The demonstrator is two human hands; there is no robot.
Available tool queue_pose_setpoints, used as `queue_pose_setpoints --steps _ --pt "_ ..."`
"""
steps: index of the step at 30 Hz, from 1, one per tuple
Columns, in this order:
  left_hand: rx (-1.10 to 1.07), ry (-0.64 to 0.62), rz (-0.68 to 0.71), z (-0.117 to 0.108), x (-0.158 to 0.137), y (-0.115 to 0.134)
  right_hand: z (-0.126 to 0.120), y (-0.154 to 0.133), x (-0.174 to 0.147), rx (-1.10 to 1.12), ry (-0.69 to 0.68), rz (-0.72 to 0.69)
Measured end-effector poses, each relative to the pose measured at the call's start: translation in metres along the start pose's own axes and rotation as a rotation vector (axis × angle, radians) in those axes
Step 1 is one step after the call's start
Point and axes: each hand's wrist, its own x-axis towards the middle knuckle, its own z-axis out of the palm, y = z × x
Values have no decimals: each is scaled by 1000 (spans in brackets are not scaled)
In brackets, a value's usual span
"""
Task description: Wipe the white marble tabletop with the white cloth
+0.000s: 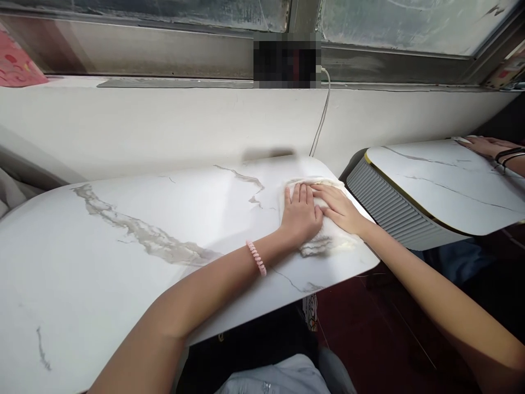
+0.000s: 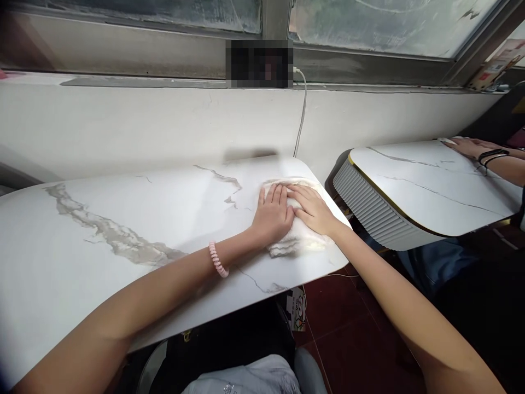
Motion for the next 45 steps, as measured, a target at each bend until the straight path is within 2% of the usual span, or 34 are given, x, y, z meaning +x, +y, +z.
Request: queue_pose_setpoints --steps 3,7,12,16,24,28,38,41,45 --pt "2 -14 8 -3 -28 9 -1 -23 -18 4 -11 -12" --pt "21 -11 21 -10 -62 3 4 -57 -25 34 -14 -61" --pt "40 -25 3 -23 -92 -17 14 -91 -12 82 -29 -119" --pt "36 -39 -43 -29 -94 -31 27 -96 6 110 6 -125" --pt "22 -4 -87 -27 -55 -67 51 -70 53 126 64 -93" --pt "26 22 -122 -26 -22 -93 58 -49 93 121 35 -90" --pt "41 107 -165 -26 56 -153 81 2 187 109 66 -77" --pt "35 132 -153 -26 68 -164 85 5 201 81 64 -26" --pt "33 151 -143 -26 72 -169 86 5 205 33 43 11"
